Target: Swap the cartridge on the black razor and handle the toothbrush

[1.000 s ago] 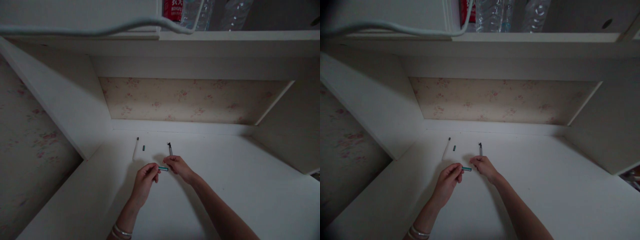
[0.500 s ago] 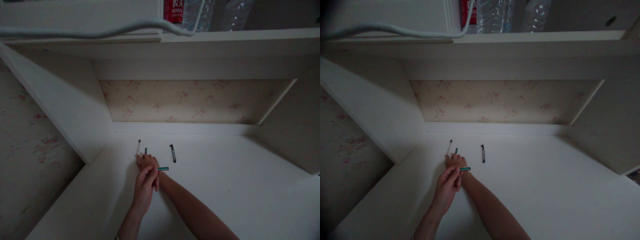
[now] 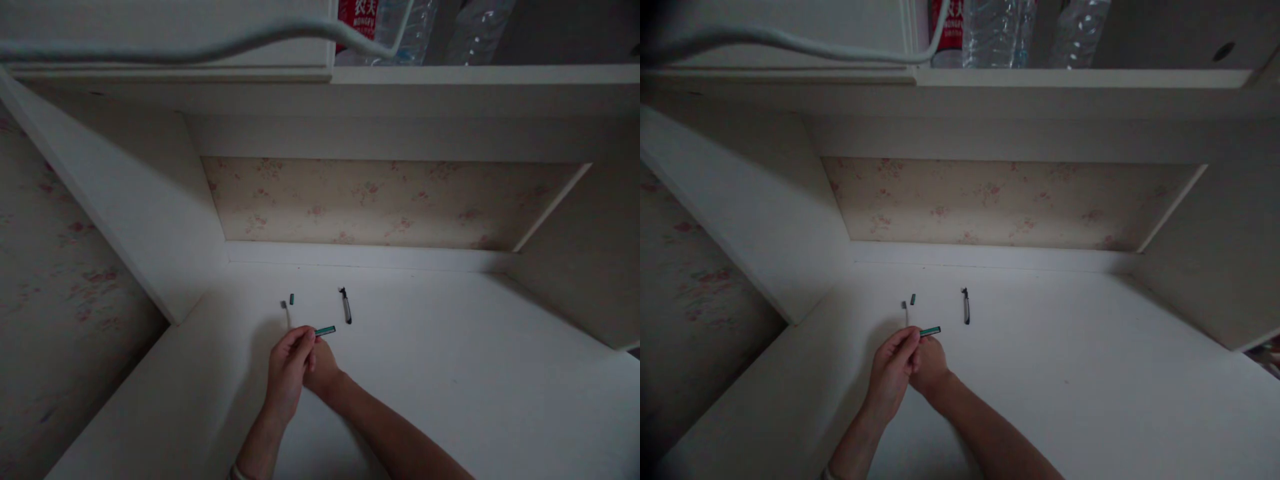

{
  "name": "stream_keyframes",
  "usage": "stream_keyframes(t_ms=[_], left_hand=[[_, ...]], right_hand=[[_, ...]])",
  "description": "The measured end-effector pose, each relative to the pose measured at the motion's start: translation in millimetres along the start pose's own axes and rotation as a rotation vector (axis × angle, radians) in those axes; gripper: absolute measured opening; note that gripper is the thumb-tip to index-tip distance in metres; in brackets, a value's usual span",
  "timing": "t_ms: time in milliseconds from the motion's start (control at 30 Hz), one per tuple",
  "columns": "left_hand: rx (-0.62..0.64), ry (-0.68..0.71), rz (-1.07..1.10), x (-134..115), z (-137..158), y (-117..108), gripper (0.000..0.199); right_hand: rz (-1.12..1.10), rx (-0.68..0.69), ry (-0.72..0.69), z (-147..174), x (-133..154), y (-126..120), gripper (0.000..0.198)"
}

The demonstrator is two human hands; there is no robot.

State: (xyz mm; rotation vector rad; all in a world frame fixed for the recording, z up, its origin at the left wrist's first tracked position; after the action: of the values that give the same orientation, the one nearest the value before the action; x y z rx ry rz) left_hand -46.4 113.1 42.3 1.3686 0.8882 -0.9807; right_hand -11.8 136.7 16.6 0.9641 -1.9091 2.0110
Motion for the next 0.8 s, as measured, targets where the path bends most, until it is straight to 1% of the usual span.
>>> stream_keyframes(t_ms=[133,233,333,467,533,600,667,733,800], left_hand=[[0.025,0.048,-0.024,-5,0,2,0.024],[0.021,0.064,-0.045,-4,0,1,0.024],[0.024,0.083,-0.062,-3,-1,0,0.022],[0.005,0.098,-0.077,-2,-3,-2,0.023],[-0.007,0.097,-0.091,-1,-4,-3,0.024],[-0.018,0.097,-0.108,0,-4,-4,0.025],[-0.024,0.092,-0.125,1,-4,-5,0.026],[-0.026,0.084,-0.139,2,-5,-4,0.028],[-0.03,0.074,-0.157,4,-5,-3,0.029]], right_hand=[[0.034,-0.01,0.017,45,-6,-19,0.032],[-0.052,-0.018,0.04,74,-21,-34,0.044],[-0.289,-0.039,0.105,93,-48,-41,0.045],[-0.782,-0.132,0.257,108,-83,-44,0.041],[-0.987,-0.17,0.293,112,-90,-46,0.037],[-1.118,-0.197,0.285,115,-90,-50,0.029],[-1.169,-0.243,0.266,117,-90,-54,0.021],[-1.144,-0.288,0.253,120,-89,-58,0.023],[-1.076,-0.306,0.236,122,-85,-58,0.025]])
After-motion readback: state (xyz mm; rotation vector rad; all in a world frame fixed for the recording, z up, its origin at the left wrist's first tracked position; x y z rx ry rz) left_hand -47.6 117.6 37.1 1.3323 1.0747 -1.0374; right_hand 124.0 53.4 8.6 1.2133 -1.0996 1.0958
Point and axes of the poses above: each hand's wrist, its own z-axis away from the middle knuckle, its own y-axis out of the palm, x = y × z, the point moved 10 cm from there along -z, towards the middle knuckle, and after that the axes turned 5 degrees about -z, right-handed, at the moved point
